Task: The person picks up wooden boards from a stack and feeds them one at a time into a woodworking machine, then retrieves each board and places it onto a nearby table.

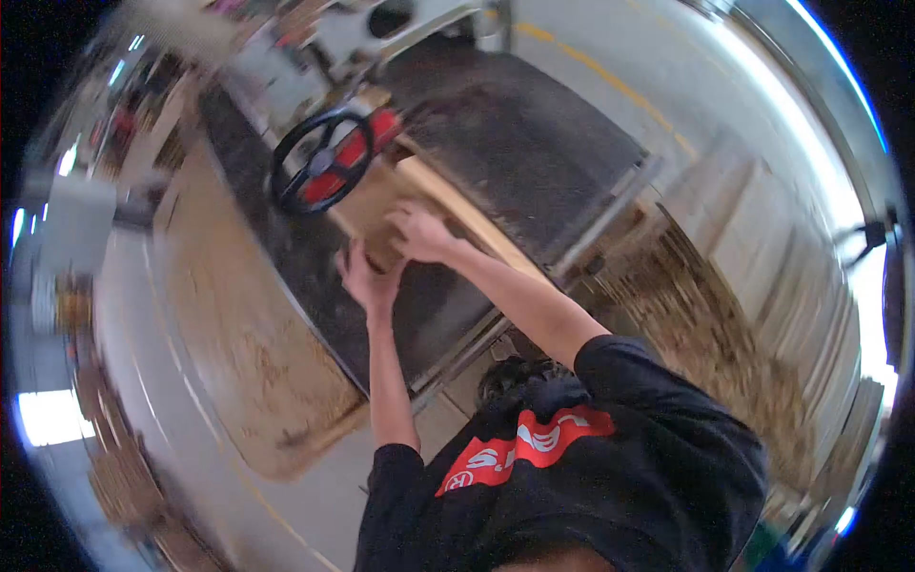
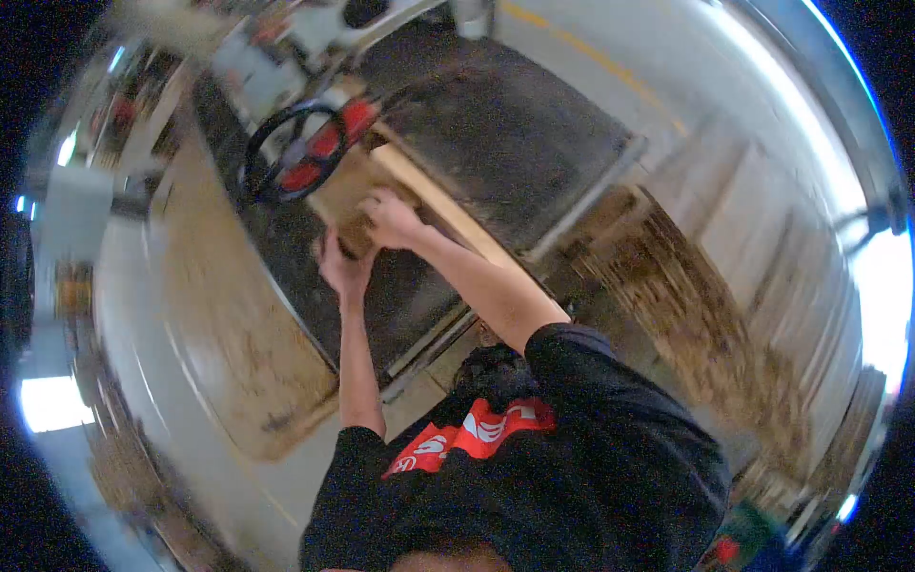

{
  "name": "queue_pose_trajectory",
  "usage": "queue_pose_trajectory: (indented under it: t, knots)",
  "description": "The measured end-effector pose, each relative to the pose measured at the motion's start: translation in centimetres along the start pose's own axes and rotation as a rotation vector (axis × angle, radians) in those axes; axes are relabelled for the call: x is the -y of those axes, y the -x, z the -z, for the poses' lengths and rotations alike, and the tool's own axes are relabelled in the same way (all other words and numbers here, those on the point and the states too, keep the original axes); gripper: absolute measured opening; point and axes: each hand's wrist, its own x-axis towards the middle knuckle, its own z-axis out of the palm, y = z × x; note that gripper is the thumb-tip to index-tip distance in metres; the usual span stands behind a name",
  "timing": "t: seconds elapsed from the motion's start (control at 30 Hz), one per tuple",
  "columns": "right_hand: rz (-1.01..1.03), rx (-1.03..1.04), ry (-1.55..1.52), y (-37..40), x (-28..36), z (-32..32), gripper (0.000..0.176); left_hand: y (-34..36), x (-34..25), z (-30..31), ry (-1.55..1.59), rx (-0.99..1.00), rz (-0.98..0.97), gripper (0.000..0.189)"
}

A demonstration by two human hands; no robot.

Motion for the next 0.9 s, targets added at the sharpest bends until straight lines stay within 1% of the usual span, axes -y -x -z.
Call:
queue_pose_trajectory:
  t: [0.07, 0.13, 0.2, 0.23, 0.27, 0.3, 0.33, 0.37, 0.4, 0.43, 0.47, 0.5, 0.53, 0.57, 0.6, 0.63, 0.73, 0.77, 0.87, 0.9]
  knots:
    - [-0.177, 0.201, -0.168, 0.9, 3.7, 6.0, 0.032, -1.1, 0.6, -0.2, -0.066, -0.065, -0.036, 0.090]
    - [-0.026, 0.083, -0.338, 4.4, 2.7, 9.0, 0.024, -2.3, -0.7, -0.1, -0.154, -0.084, 0.043, 0.087]
    - [-0.050, 0.032, -0.387, 8.4, 2.6, 14.5, 0.017, -2.4, 1.1, -2.0, -0.264, -0.082, 0.104, 0.088]
    - [-0.102, 0.017, -0.233, 14.2, -1.5, 21.7, 0.016, 1.3, -2.8, -6.5, -0.292, -0.130, 0.103, 0.087]
    - [-0.130, -0.158, -0.276, 15.7, -2.3, 23.4, 0.018, 1.5, -1.6, -7.4, -0.328, -0.173, 0.086, 0.087]
    - [-0.152, -0.263, -0.258, 16.9, -3.8, 26.2, 0.019, 2.3, -3.1, -8.0, -0.390, -0.091, 0.232, 0.085]
    - [-0.268, -0.318, -0.161, 18.1, -4.5, 29.5, 0.020, 2.7, -4.1, -8.5, -0.405, -0.073, 0.266, 0.086]
    - [-0.367, -0.389, -0.039, 19.8, -6.9, 31.8, 0.022, 3.1, -4.6, -8.6, -0.425, -0.062, 0.294, 0.087]
    - [-0.476, -0.454, 0.115, 21.7, -8.8, 34.5, 0.030, 3.1, -5.1, -8.7, -0.445, -0.054, 0.322, 0.088]
    - [-0.617, -0.492, 0.265, 23.7, -9.6, 37.5, 0.042, 3.4, -4.6, -9.1, -0.416, -0.034, 0.345, 0.088]
    - [-0.627, -0.572, 0.530, 26.2, -11.8, 39.1, 0.060, 4.0, -4.0, -9.6, -0.416, -0.030, 0.359, 0.087]
    - [-0.931, -0.387, 0.461, 27.8, -10.1, 42.7, 0.082, 5.0, -4.0, -9.7, -0.434, -0.028, 0.365, 0.086]
    - [-0.993, -0.346, 0.703, 31.4, -14.6, 43.3, 0.103, 6.0, -4.3, -9.7, -0.456, -0.023, 0.371, 0.085]
    - [-1.128, -0.160, 0.781, 32.4, -14.8, 45.1, 0.114, 6.1, -4.3, -9.4, -0.441, -0.011, 0.355, 0.083]
    - [-1.185, -0.040, 0.918, 33.8, -15.0, 46.9, 0.121, 7.2, -5.0, -9.1, -0.431, 0.002, 0.343, 0.082]
    - [-1.113, -0.080, 0.955, 36.5, -18.0, 48.2, 0.125, 8.0, -5.8, -8.8, -0.422, 0.012, 0.333, 0.080]
    - [-1.194, 0.037, 0.803, 38.4, -17.7, 53.5, 0.128, 10.0, -8.1, -7.9, -0.382, 0.038, 0.259, 0.077]
    - [-1.238, 0.071, 0.779, 38.7, -18.9, 53.5, 0.127, 10.5, -8.5, -8.0, -0.401, 0.034, 0.252, 0.074]
    - [-1.221, 0.193, 0.849, 37.9, -20.0, 53.1, 0.130, 9.9, -7.7, -8.1, -0.402, 0.039, 0.246, 0.071]
    - [-1.216, 0.232, 0.850, 37.6, -19.5, 52.8, 0.122, 10.1, -7.4, -7.8, -0.438, 0.045, 0.240, 0.071]
